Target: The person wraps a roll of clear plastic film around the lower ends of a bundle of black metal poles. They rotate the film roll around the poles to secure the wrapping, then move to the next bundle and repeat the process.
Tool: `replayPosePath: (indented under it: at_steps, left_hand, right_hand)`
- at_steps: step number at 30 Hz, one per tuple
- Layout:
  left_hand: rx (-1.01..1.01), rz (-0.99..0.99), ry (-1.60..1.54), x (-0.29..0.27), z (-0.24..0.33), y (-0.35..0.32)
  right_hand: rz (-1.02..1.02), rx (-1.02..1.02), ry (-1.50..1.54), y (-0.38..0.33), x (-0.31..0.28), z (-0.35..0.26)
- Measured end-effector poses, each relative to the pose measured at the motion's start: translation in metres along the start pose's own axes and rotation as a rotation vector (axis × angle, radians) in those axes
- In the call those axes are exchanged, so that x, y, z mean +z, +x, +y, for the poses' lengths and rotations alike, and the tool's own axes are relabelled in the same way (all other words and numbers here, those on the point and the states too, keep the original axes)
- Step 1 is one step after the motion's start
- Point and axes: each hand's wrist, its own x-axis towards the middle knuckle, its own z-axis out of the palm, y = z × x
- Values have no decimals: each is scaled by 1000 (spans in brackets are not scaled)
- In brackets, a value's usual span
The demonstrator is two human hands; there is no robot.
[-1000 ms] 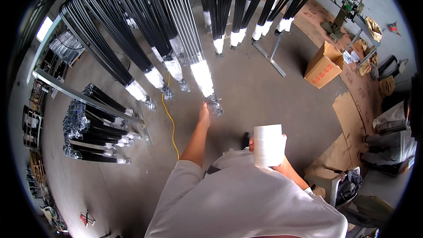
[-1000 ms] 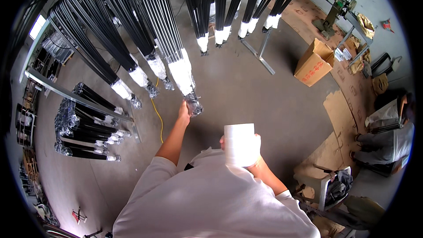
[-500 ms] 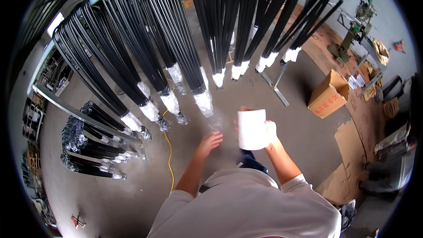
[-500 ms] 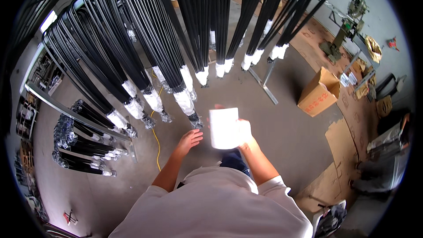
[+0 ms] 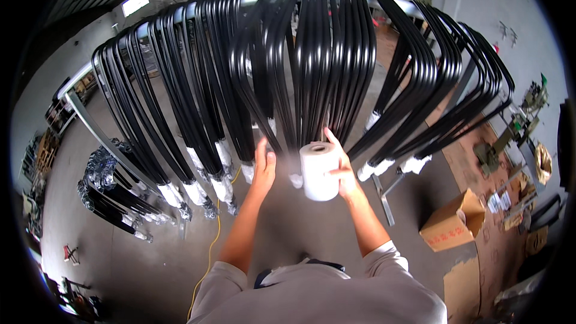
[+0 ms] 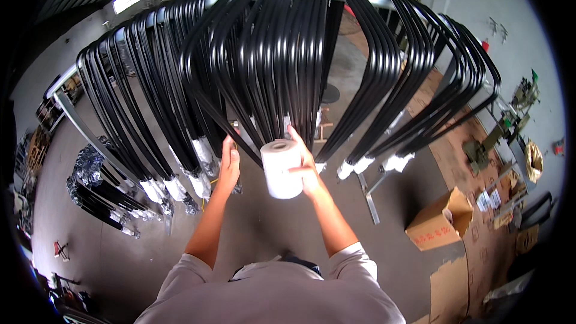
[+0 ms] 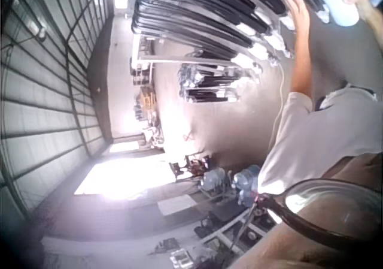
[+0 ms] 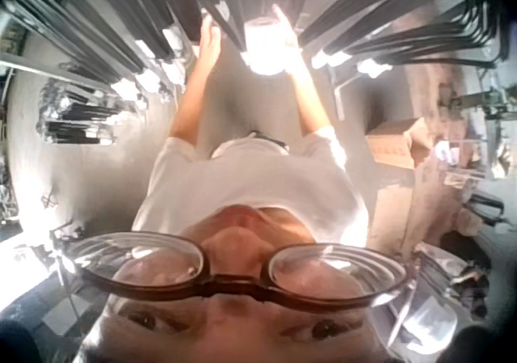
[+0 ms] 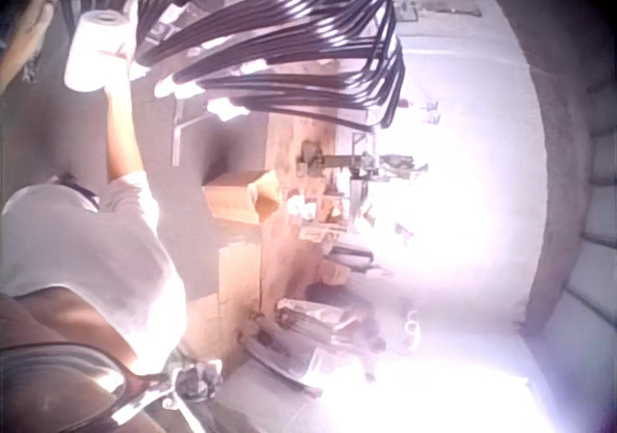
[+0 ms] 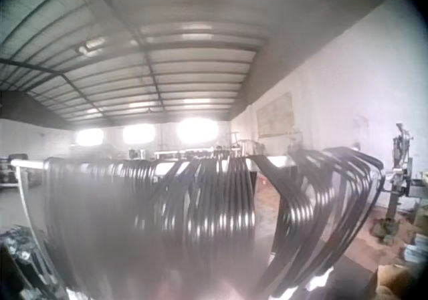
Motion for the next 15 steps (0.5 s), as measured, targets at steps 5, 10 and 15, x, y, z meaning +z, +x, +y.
replayPosePath:
  at_steps: [5, 10, 15]
  left_hand:
    - [-144, -7, -47, 3, 9, 27]
    - [-92, 199, -215, 21, 25, 48]
    - [-199, 258, -409, 5, 18, 80]
  right_hand:
    - [61, -166, -296, 11, 34, -9]
    - [36, -223, -435, 29, 41, -11]
    - [12, -278, -498, 64, 77, -34]
